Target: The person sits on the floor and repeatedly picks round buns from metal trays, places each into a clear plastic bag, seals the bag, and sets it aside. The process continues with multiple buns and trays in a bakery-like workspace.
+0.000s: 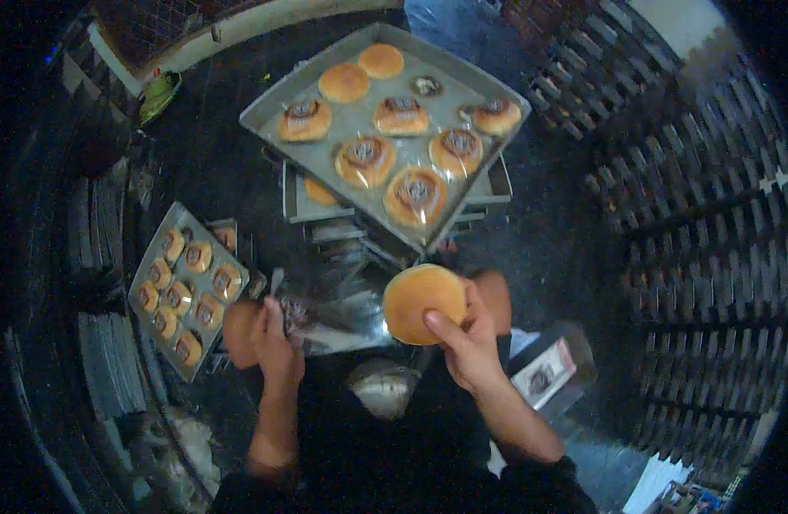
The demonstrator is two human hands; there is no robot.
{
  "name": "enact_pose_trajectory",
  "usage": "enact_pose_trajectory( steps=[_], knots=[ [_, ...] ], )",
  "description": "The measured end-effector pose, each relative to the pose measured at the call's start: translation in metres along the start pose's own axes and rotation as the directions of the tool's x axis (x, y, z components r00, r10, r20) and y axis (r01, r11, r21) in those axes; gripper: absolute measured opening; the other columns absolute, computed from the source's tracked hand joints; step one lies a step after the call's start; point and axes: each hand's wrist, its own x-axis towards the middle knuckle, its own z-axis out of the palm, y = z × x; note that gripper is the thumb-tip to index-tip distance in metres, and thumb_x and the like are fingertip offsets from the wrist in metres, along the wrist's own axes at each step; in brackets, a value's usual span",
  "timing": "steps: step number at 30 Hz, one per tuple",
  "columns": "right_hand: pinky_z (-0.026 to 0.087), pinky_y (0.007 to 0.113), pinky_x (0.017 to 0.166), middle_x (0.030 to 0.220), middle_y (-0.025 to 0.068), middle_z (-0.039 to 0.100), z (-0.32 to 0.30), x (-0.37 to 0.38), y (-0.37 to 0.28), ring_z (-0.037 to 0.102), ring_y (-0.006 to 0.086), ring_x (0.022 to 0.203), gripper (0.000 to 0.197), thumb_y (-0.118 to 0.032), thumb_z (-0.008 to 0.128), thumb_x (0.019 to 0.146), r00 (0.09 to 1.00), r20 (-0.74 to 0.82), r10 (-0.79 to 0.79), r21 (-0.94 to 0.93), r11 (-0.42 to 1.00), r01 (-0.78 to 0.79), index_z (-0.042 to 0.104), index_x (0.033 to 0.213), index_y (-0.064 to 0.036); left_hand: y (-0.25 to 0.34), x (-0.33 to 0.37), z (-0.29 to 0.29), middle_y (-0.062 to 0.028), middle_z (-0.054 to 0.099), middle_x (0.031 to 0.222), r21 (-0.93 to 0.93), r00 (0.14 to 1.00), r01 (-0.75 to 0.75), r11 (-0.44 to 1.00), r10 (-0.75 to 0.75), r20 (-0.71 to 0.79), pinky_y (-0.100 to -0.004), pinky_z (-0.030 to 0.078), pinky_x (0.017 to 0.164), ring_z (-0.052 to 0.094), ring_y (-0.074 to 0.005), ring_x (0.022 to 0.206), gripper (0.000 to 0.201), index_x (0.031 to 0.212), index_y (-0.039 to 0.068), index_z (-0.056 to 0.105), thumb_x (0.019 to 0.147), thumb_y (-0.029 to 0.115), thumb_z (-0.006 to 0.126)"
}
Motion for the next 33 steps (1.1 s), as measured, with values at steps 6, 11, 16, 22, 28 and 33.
enact_pose_trajectory(
  steps=[6,11,16,22,28,33],
  knots=[
    [0.055,0.043,0.106,0.132,0.0102,0.069,-0.053,-0.08,0.003,0.068,0.0226,0.122,0.054,-0.009,0.071,0.099,0.969,0.154,0.191,0.052,0.978,-0.201,0.051,0.148,0.0018,0.003,-0.068,0.008,0.0065,0.061,0.072,0.34,0.929,-0.234,0.911,0.106,0.355,-0.0247,0.038,0.052,0.049,-0.0023,0.059,0.026,0.095,0.002,0.073,0.107,0.025,0.068],
    [0.052,0.036,0.107,0.135,0.0111,0.067,-0.051,-0.123,-0.01,0.065,0.0184,0.123,0.054,-0.017,0.069,0.103,0.99,0.085,0.114,0.067,0.991,-0.12,0.05,0.149,0.0036,0.006,-0.084,0.031,-0.005,0.068,0.104,0.446,0.835,-0.21,0.87,-0.077,0.545,-0.0285,0.049,0.078,0.061,-0.0095,0.091,0.034,0.125,-0.001,0.067,0.102,0.022,0.075],
    [0.026,0.063,0.125,0.146,0.019,0.065,-0.018,-0.136,-0.045,0.056,0.0361,0.144,0.056,-0.002,0.077,0.076,0.717,0.527,-0.456,-0.696,0.252,0.672,0.073,0.131,-0.0063,0.033,-0.126,0.064,-0.0218,0.022,0.174,-0.138,0.502,0.504,0.852,-0.159,0.85,-0.0493,0.023,0.13,0.025,-0.0341,0.161,0.092,0.168,0.003,0.02,0.101,0.046,0.067],
    [0.02,0.068,0.125,0.148,0.0202,0.063,0.003,-0.133,-0.016,0.054,0.0411,0.145,0.051,0.001,0.074,0.08,0.593,0.525,-0.611,-0.698,0.089,0.71,0.073,0.13,-0.0051,0.061,-0.157,0.106,-0.0273,0.025,0.172,-0.328,0.649,0.275,0.904,0.077,0.757,-0.0532,0.028,0.128,0.028,-0.044,0.158,0.097,0.168,0.004,0.021,0.094,0.044,0.069],
    [0.017,0.07,0.125,0.147,0.0197,0.064,0.018,-0.116,0.011,0.055,0.0423,0.143,0.052,0.0,0.074,0.081,0.608,0.47,-0.64,-0.685,0.17,0.709,0.072,0.132,-0.0042,0.034,-0.15,0.078,-0.0235,0.035,0.168,-0.329,0.577,0.192,0.924,0.165,0.8,-0.0481,0.033,0.126,0.043,-0.0372,0.151,0.088,0.165,0.003,0.022,0.094,0.009,0.074],
    [0.014,0.072,0.125,0.152,0.0194,0.059,0.019,-0.106,0.027,0.049,0.0411,0.149,0.05,-0.007,0.077,0.08,0.674,0.519,-0.526,-0.721,0.154,0.676,0.073,0.13,-0.0055,0.018,-0.139,0.067,-0.0204,0.054,0.152,-0.286,0.773,0.249,0.925,-0.012,0.635,-0.0459,0.046,0.117,0.056,-0.0351,0.139,0.069,0.158,0.002,0.035,0.098,0.008,0.068]
  ],
)
